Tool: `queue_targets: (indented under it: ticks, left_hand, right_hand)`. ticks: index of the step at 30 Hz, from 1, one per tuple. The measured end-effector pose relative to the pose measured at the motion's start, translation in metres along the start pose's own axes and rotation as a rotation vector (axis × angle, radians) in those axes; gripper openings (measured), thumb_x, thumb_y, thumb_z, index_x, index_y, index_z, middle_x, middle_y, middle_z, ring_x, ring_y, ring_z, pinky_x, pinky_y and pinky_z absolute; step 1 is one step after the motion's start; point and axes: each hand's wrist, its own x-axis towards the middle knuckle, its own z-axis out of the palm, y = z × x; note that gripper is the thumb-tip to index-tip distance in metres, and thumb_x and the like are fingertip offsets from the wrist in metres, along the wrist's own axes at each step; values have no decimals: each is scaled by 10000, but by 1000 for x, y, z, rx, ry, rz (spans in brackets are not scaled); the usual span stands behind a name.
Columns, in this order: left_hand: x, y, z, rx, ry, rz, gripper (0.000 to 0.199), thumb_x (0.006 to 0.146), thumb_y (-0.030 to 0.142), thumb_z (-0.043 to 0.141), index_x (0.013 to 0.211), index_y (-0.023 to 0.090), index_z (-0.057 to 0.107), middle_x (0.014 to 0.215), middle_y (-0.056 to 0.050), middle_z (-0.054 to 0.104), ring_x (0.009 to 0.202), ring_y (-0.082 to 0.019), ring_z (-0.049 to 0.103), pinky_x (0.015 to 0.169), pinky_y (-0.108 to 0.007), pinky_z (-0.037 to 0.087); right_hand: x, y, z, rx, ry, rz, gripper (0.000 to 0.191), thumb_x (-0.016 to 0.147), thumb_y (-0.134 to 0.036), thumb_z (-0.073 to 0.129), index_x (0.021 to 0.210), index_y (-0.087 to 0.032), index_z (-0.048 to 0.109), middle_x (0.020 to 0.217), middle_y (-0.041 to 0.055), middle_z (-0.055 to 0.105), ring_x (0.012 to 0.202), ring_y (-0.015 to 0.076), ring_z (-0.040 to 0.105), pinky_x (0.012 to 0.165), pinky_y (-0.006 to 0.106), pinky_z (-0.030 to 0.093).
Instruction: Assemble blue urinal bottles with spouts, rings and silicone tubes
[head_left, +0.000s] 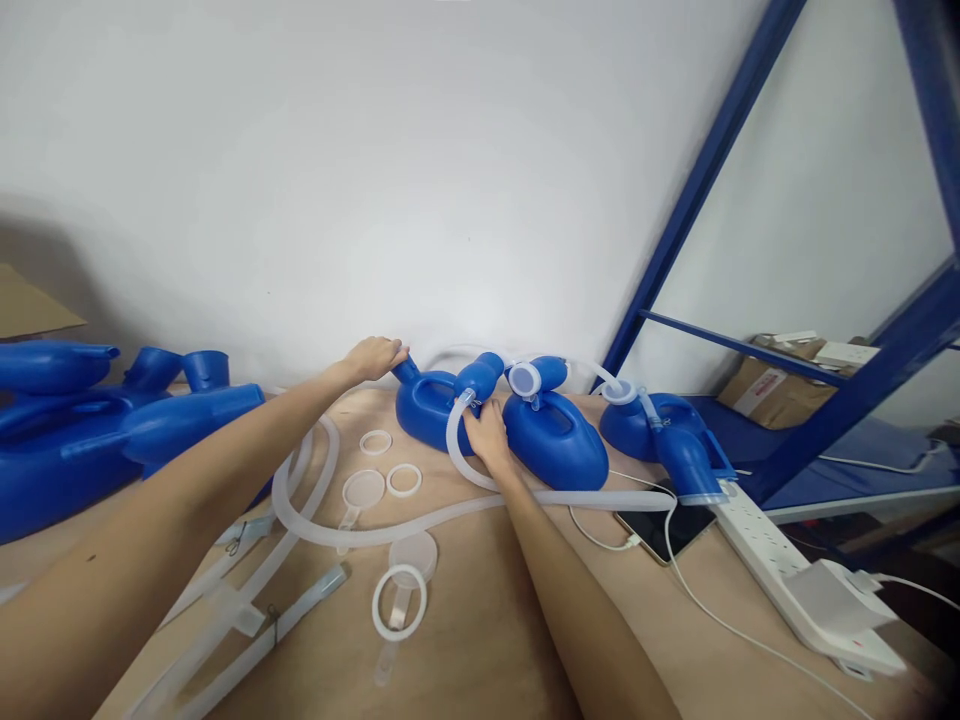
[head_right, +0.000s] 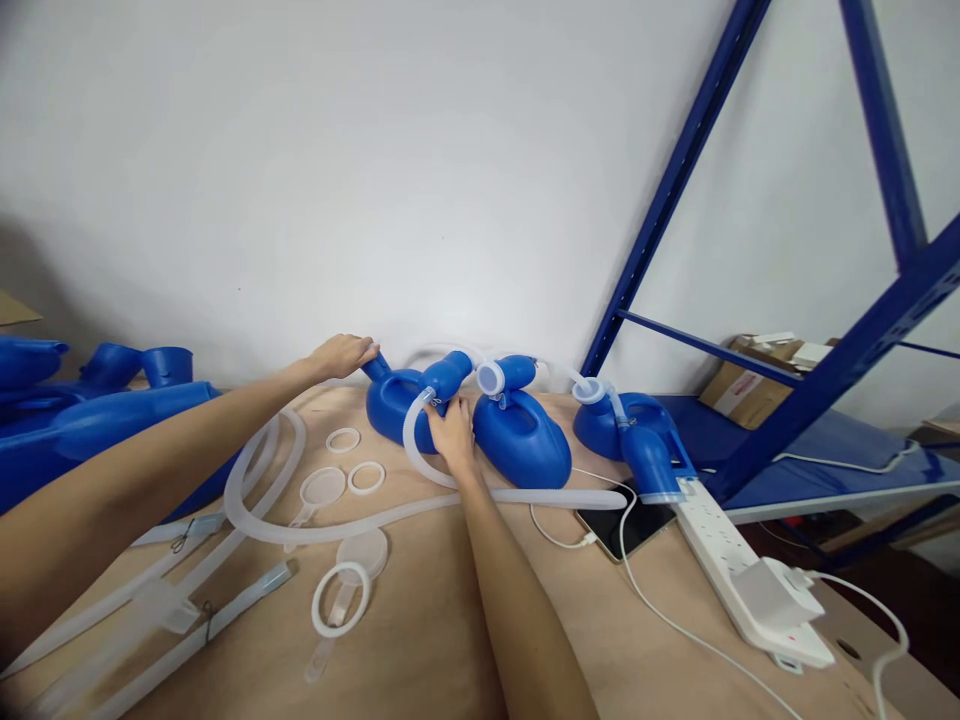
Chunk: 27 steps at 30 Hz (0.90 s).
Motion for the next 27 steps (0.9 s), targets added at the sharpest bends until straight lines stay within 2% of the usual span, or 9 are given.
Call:
queue_targets:
  ticks: [5, 13, 16, 18, 20, 22, 24, 25, 27]
  left_hand:
    - [2, 1, 4, -7, 15, -8, 384, 1039, 491, 556, 1145, 142, 676, 1094, -86, 715, 1002, -225, 691, 957, -465, 551]
    - [2, -11, -4, -92, -31, -115, 344, 1009, 395, 645, 1254, 154, 654, 1240, -102, 679, 1069, -239, 682, 924, -451, 594]
    - [-3, -19, -7, -105, -25, -249, 358, 1004, 388, 653, 1281, 160, 647, 1288, -106, 663, 1113, -252, 671, 956, -472, 584]
    - [-8, -22, -9, -95, 12, -387, 391, 1008, 405, 640, 1320, 170, 630, 1365, -120, 628, 1223, -285, 627, 1043, -536, 530]
    - [-13, -23, -12, -83, 69, -539, 466, 1022, 417, 595, 1394, 137, 572, 1460, -189, 557, 1355, -366, 530, 1096, -626, 452]
    - [-18, -23, -20, -84, 120, -649, 578, 1013, 406, 580, 1463, 58, 476, 1514, -305, 472, 1420, -467, 432, 1068, -676, 429]
    - [-22, -23, -31, -114, 133, -670, 637, 981, 383, 608, 1469, 9, 441, 1484, -372, 475, 1396, -514, 437, 1017, -638, 465]
    - [-23, -22, -37, -143, 114, -648, 611, 966, 380, 624, 1436, 16, 481, 1431, -362, 536, 1349, -501, 494, 991, -587, 494]
    - [-24, -18, -47, -231, 22, -561, 455, 960, 403, 624, 1260, 62, 640, 1224, -275, 696, 1160, -409, 654, 906, -451, 551]
  right_hand:
    - [-5, -4, 3, -25, 56, 38, 575, 999, -579, 463, 1363, -156, 602, 1402, 230, 592, 1365, 428, 541, 1125, 536, 416]
    - [-5, -2, 2, -5, 72, 7, 481, 1003, -518, 490, 1308, -178, 640, 1349, 204, 616, 1330, 395, 569, 1113, 489, 431]
    - [-5, 0, 4, 22, 78, -11, 458, 984, -488, 533, 1291, -171, 653, 1341, 200, 622, 1319, 392, 577, 1104, 485, 436]
    - [-3, 2, 4, 43, 79, -21, 461, 966, -477, 564, 1279, -153, 661, 1331, 210, 629, 1318, 406, 576, 1101, 505, 434]
    - [-1, 5, 3, 73, 68, -39, 461, 949, -467, 595, 1270, -144, 669, 1323, 208, 647, 1317, 403, 579, 1102, 505, 436]
    - [2, 9, 1, 111, 40, -65, 458, 935, -472, 619, 1258, -154, 681, 1314, 185, 674, 1306, 379, 597, 1101, 480, 447]
    - [5, 13, -2, 149, 12, -86, 458, 931, -496, 621, 1242, -169, 696, 1298, 161, 702, 1276, 356, 625, 1090, 459, 466]
    - [6, 14, -3, 166, 3, -92, 460, 930, -511, 619, 1231, -175, 704, 1288, 153, 713, 1258, 351, 638, 1081, 457, 477]
    - [8, 18, -4, 195, -3, -97, 464, 923, -535, 618, 1206, -181, 717, 1268, 148, 729, 1228, 356, 657, 1065, 469, 491]
